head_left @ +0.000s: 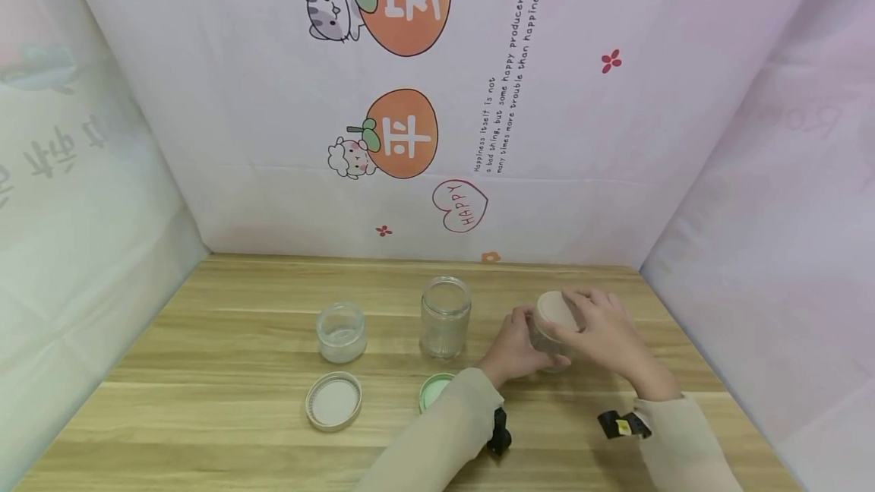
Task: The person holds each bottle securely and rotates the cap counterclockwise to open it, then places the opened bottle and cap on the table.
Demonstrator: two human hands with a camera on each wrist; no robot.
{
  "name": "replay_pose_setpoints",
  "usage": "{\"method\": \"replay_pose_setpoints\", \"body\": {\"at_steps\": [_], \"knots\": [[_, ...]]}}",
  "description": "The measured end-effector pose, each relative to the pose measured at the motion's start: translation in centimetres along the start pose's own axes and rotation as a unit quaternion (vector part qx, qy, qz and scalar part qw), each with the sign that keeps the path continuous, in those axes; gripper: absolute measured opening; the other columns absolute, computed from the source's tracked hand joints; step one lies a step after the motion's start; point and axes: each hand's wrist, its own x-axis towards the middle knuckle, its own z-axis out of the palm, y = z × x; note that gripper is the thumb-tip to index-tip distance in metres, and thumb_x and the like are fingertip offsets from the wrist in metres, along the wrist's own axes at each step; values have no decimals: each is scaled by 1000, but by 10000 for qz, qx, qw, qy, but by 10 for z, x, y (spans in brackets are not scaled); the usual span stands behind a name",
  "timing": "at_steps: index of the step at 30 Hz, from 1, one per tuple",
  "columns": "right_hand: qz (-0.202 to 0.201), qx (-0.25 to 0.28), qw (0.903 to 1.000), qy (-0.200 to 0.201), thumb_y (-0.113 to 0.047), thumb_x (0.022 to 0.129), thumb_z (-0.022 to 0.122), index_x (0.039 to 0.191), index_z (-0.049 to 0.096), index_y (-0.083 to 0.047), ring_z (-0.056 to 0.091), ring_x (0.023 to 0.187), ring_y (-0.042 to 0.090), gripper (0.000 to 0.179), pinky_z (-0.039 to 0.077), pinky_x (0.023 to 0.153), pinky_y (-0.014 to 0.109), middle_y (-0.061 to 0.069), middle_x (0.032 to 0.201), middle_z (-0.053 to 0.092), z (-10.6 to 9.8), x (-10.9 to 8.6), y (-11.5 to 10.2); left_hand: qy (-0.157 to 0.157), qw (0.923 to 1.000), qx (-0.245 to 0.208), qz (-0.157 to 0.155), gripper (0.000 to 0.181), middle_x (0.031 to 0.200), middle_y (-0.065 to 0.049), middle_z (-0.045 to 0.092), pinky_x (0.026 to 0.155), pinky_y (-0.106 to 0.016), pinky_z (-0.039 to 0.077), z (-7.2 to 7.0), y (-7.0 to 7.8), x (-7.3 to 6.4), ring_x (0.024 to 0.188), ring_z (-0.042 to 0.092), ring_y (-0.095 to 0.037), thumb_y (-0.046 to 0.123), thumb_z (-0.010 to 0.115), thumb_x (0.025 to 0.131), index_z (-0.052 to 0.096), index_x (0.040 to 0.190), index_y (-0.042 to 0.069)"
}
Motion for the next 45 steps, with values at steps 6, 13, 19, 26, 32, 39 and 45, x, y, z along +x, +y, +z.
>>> {"method": "replay_pose_setpoints", "body": {"at_steps": [6, 13, 19, 26, 32, 39, 45], "knots": [[-348, 567, 9977, -147, -42, 91, 71, 145, 51, -1, 41, 118, 39, 71, 42, 87, 59, 21, 145, 47, 0, 0, 10, -23, 10000, 0, 24, 98, 133, -2, 46, 99, -34, 46, 0, -1, 1, 117, 48, -12, 44, 92, 70, 38, 146, 12], [-689, 1232, 9891, -412, -23, 92, 66, 147, 46, 1, 37, 124, 41, 63, 46, 87, 63, 24, 151, 39, -2, -1, 13, -27, 10000, 22, -16, 102, 135, -2, 46, 100, -34, 45, 1, -3, 2, 118, 48, -12, 45, 92, 69, 37, 147, 12], [-927, 1512, 9831, -458, -15, 94, 61, 148, 44, 1, 39, 122, 38, 59, 50, 81, 48, 23, 152, 37, 4, 0, 18, -4, 10000, -4, -19, 100, 132, 0, 46, 99, -34, 45, 2, -3, 1, 117, 49, -11, 44, 93, 68, 38, 147, 13], [-1099, 1654, 9796, -293, -11, 93, 58, 148, 44, 1, 38, 128, 44, 58, 49, 83, 55, 23, 152, 36, 10, 1, 21, -10, 10000, -86, 1, 98, 132, 0, 46, 100, -34, 45, 1, -1, -1, 119, 49, -13, 41, 93, 70, 38, 146, 12], [-623, 1364, 9886, 137, -30, 102, 58, 146, 47, 1, 34, 131, 48, 55, 40, 94, 68, 26, 148, 39, 13, 2, 15, 8, 9999, -122, 87, 96, 134, -2, 46, 100, -33, 45, 0, 0, -1, 120, 49, -15, 40, 93, 70, 39, 145, 11], [-65, 613, 9978, 256, -51, 98, 60, 145, 49, 0, 37, 128, 49, 70, 34, 97, 70, 28, 141, 45, 14, 4, 9, -19, 9998, -201, 67, 95, 134, -1, 46, 100, -33, 45, 0, 0, -1, 120, 49, -14, 38, 93, 70, 39, 144, 13], [294, 227, 9993, 78, -64, 92, 59, 147, 46, -1, 40, 124, 47, 84, 36, 92, 68, 28, 138, 46, 12, 2, 4, 22, 9999, -110, 125, 95, 135, -2, 46, 102, -33, 43, 0, -2, 0, 123, 48, -16, 40, 93, 70, 40, 144, 13]]}}
